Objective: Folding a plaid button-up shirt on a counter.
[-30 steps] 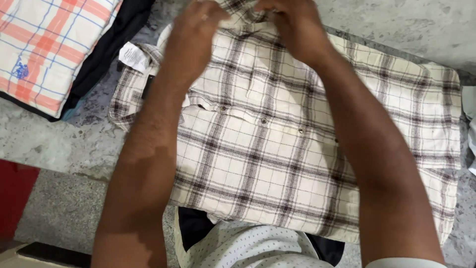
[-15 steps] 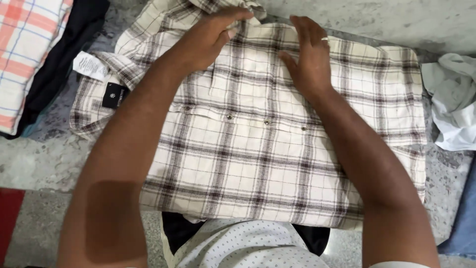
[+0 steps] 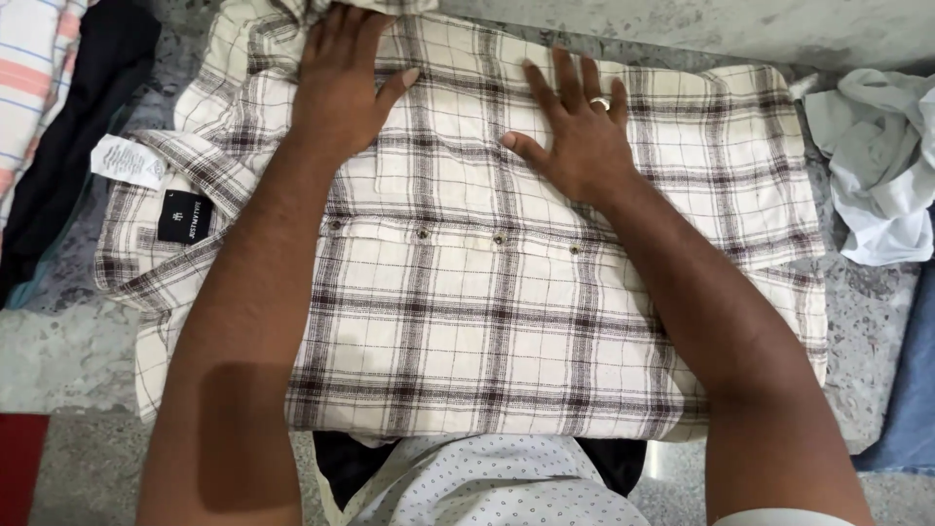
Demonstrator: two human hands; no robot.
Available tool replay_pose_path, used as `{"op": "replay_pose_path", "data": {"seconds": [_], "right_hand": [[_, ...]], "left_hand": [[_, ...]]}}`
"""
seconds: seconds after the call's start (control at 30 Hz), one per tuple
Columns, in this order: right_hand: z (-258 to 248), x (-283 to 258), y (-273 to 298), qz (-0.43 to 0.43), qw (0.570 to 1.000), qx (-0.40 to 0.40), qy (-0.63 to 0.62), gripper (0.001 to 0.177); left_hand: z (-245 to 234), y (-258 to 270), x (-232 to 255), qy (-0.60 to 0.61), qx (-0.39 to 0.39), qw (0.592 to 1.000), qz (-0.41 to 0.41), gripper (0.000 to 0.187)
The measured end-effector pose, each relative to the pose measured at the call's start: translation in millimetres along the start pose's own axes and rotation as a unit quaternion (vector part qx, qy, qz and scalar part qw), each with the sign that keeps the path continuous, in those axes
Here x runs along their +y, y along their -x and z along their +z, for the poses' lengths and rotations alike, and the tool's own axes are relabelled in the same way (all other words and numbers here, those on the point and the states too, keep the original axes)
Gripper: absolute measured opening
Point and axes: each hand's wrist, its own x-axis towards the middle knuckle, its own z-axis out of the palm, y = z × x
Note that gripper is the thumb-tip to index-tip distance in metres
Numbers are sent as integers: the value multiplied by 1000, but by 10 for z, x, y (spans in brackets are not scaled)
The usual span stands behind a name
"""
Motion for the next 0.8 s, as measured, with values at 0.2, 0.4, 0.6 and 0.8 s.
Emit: {"op": "replay_pose_path", "data": {"seconds": [0.2, 0.4, 0.6, 0.8], "right_hand": [[-31, 150, -14, 37, 999, -3, 24, 94], [100, 842, 12, -26, 986, 57, -153, 66], [132, 2072, 347, -28, 926, 376, 4, 41], [-44, 2086, 494, 21, 944, 322, -61, 27]], "left_hand": [[21, 54, -64, -108, 61, 991, 50, 82], [-48, 12, 21, -152, 112, 976, 105, 83], [-64, -40, 303, -59, -22, 993, 101, 46], [-74, -50, 418, 43, -98, 985, 137, 51]]}}
